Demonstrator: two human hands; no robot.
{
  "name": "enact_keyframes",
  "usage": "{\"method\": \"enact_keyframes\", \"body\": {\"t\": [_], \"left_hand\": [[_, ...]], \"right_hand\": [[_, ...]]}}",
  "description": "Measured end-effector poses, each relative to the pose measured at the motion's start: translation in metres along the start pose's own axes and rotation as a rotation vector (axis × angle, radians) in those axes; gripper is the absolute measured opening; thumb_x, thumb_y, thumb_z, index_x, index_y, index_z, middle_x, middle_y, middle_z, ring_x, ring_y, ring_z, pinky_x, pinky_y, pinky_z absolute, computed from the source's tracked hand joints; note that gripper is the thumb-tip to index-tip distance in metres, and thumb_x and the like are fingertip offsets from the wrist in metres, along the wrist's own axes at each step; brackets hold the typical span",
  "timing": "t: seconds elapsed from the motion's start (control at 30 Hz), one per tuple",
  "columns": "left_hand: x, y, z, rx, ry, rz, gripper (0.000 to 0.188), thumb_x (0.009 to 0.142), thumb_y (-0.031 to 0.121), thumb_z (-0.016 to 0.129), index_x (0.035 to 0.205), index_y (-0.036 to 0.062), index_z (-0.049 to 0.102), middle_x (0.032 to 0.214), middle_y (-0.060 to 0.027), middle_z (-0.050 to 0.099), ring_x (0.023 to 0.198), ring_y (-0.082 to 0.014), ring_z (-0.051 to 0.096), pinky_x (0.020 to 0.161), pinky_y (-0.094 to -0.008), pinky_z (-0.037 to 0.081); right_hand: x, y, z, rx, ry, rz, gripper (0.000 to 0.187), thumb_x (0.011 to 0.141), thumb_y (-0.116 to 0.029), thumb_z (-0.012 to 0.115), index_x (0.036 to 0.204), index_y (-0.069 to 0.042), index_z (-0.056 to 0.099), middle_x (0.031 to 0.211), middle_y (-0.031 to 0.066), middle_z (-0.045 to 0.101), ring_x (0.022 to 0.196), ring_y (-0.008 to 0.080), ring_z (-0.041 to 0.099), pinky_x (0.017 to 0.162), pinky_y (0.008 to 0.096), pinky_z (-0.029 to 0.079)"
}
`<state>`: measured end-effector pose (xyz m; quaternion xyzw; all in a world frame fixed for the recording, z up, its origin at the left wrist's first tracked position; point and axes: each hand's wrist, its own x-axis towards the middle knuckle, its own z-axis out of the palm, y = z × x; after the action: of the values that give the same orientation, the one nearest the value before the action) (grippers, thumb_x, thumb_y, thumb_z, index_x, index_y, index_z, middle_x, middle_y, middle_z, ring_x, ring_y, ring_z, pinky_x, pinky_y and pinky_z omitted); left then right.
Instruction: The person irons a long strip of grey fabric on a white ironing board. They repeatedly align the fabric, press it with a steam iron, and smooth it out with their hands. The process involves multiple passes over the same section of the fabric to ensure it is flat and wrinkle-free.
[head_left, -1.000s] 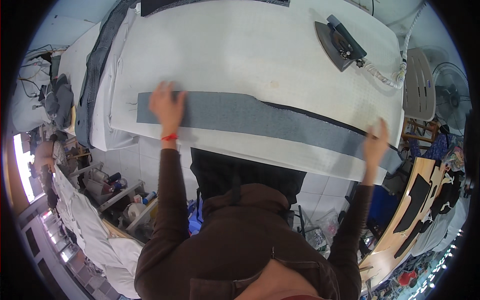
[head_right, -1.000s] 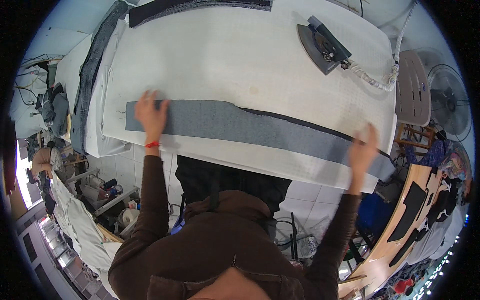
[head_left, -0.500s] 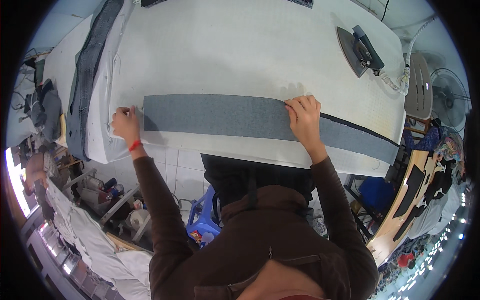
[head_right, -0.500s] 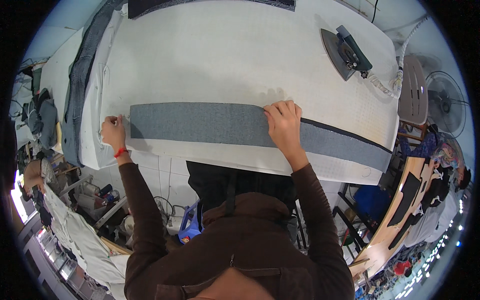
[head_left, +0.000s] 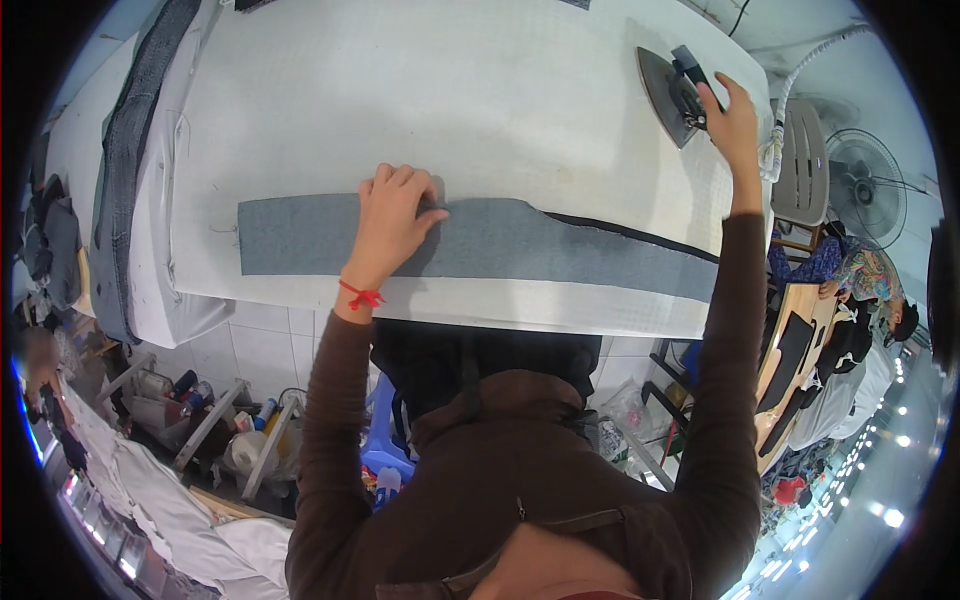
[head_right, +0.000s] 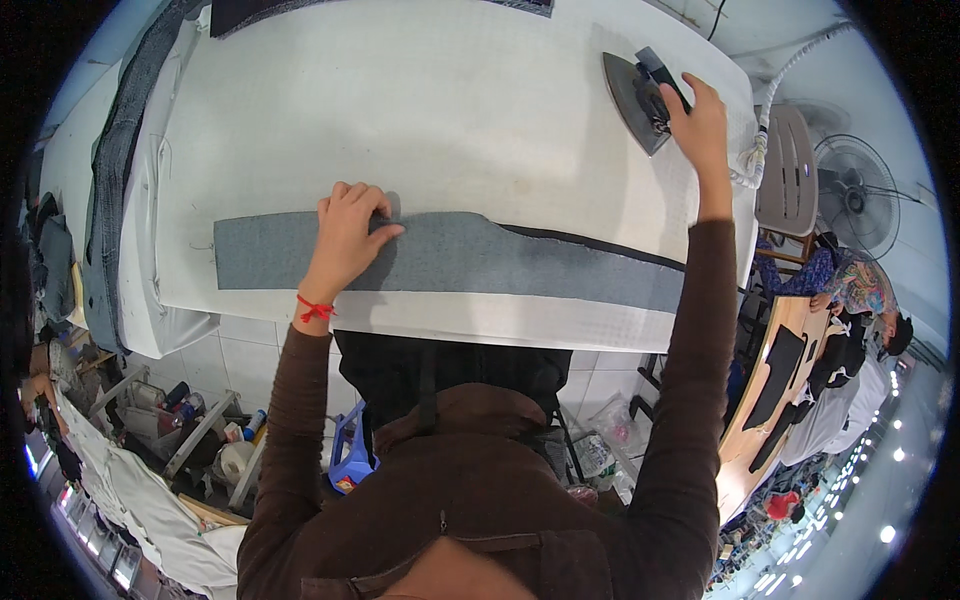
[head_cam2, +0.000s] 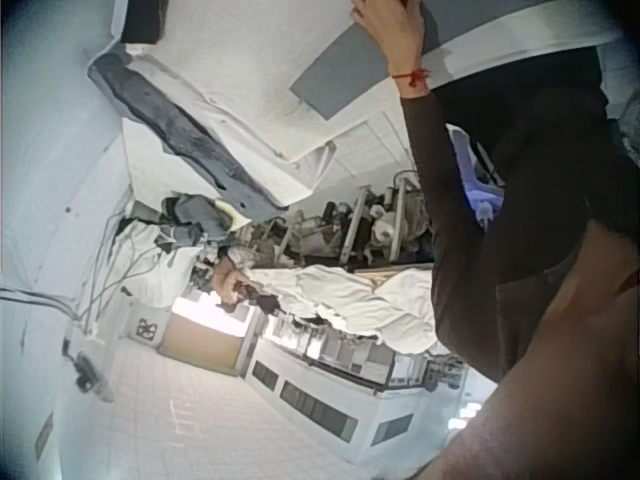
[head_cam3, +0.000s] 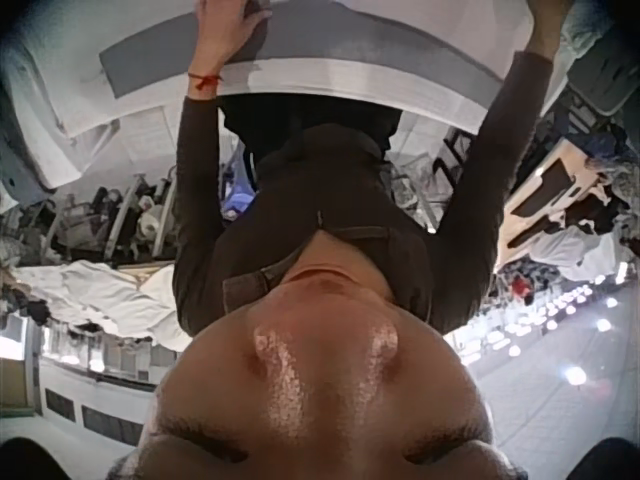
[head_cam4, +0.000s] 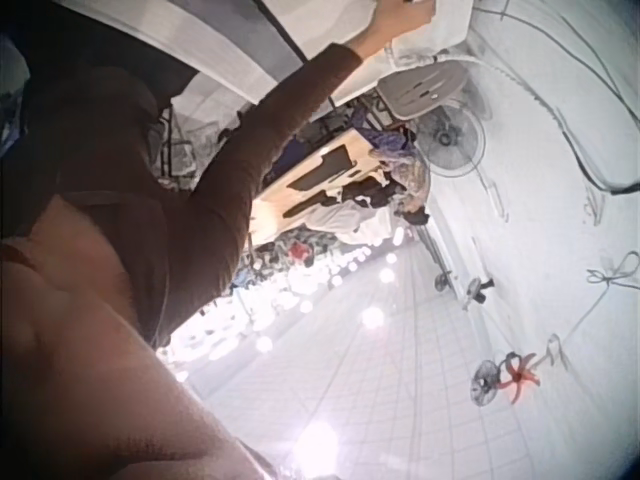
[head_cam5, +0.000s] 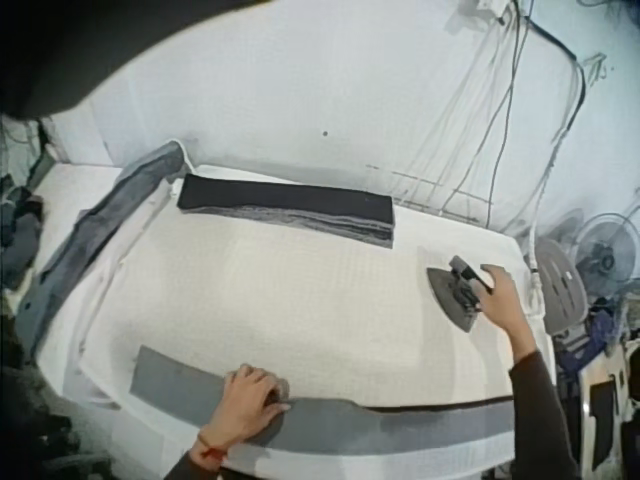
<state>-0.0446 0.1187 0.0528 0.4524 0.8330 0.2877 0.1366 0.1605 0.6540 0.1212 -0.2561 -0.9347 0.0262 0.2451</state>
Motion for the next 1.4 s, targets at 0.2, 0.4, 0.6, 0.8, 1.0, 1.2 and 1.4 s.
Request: {"method": "enact_keyframes", "body": {"t": [0.2, 0.4, 0.6, 0.8, 1.0, 1.2, 1.4], "left_hand": [[0.013, -0.004, 0.003, -0.134, -0.090, 0.059, 0.026, 0.094, 0.017, 0.094, 0.115, 0.0121, 0.081, 0.105, -0.0014, 0.076, 0.101, -0.0254, 0.070, 0.098, -0.0441, 0.045], [0.011, 0.015, 0.030, -0.082, 0.015, 0.222, 0.015, 0.097, 0.012, 0.090, 0.111, 0.0130, 0.084, 0.105, -0.0009, 0.076, 0.098, -0.0249, 0.068, 0.093, -0.0415, 0.047], [-0.003, -0.001, 0.042, 0.011, 0.140, 0.469, 0.026, 0.090, 0.005, 0.087, 0.116, 0.0094, 0.083, 0.111, -0.0032, 0.075, 0.105, -0.0258, 0.069, 0.096, -0.0433, 0.054], [-0.001, -0.007, 0.022, 0.121, 0.037, 0.649, 0.033, 0.090, 0.008, 0.079, 0.123, 0.0053, 0.081, 0.124, -0.0077, 0.075, 0.117, -0.0286, 0.071, 0.106, -0.0443, 0.059], [0.004, -0.015, 0.020, 0.115, -0.001, 0.679, 0.034, 0.091, 0.011, 0.078, 0.125, 0.0047, 0.081, 0.126, -0.0081, 0.074, 0.119, -0.0290, 0.071, 0.107, -0.0449, 0.058], [0.002, -0.017, 0.023, 0.107, 0.016, 0.664, 0.033, 0.092, 0.011, 0.079, 0.124, 0.0055, 0.081, 0.125, -0.0080, 0.074, 0.119, -0.0294, 0.070, 0.108, -0.0461, 0.058], [0.001, -0.019, 0.017, 0.094, -0.014, 0.631, 0.032, 0.092, 0.007, 0.080, 0.124, 0.0044, 0.081, 0.126, -0.0078, 0.075, 0.117, -0.0292, 0.070, 0.105, -0.0441, 0.059]], "right_hand": [[0.036, 0.022, 0.044, 0.127, -0.330, 0.167, 0.065, 0.113, -0.056, 0.073, 0.142, 0.002, 0.075, 0.121, 0.0322, 0.083, 0.117, 0.0474, 0.081, 0.103, 0.0492, 0.061], [0.036, 0.009, 0.035, 0.073, -0.513, 0.275, 0.074, 0.114, -0.068, 0.063, 0.123, 0.004, 0.078, 0.116, 0.0319, 0.083, 0.111, 0.0485, 0.081, 0.098, 0.0522, 0.060], [0.010, -0.028, 0.021, 0.088, -0.612, 0.193, 0.081, 0.111, -0.073, 0.063, 0.113, 0.006, 0.079, 0.108, 0.0339, 0.082, 0.102, 0.0504, 0.081, 0.093, 0.0537, 0.061], [-0.023, -0.083, -0.004, 0.039, -0.629, 0.106, 0.073, 0.112, -0.070, 0.063, 0.115, 0.001, 0.079, 0.098, 0.0310, 0.082, 0.095, 0.0501, 0.082, 0.087, 0.0554, 0.062], [-0.071, -0.172, -0.049, 0.216, -0.726, 0.011, 0.058, 0.112, -0.060, 0.071, 0.112, -0.003, 0.079, 0.077, 0.0223, 0.076, 0.073, 0.0452, 0.079, 0.069, 0.0511, 0.060], [-0.117, -0.195, -0.044, 0.256, -0.722, -0.221, 0.047, 0.111, -0.051, 0.078, 0.110, -0.006, 0.066, 0.069, 0.0186, 0.067, 0.062, 0.0430, 0.070, 0.059, 0.0513, 0.052], [-0.134, -0.196, -0.038, 0.127, -0.717, -0.296, 0.052, 0.109, -0.056, 0.079, 0.104, -0.007, 0.062, 0.068, 0.0138, 0.068, 0.055, 0.0351, 0.067, 0.054, 0.0448, 0.050]]}}
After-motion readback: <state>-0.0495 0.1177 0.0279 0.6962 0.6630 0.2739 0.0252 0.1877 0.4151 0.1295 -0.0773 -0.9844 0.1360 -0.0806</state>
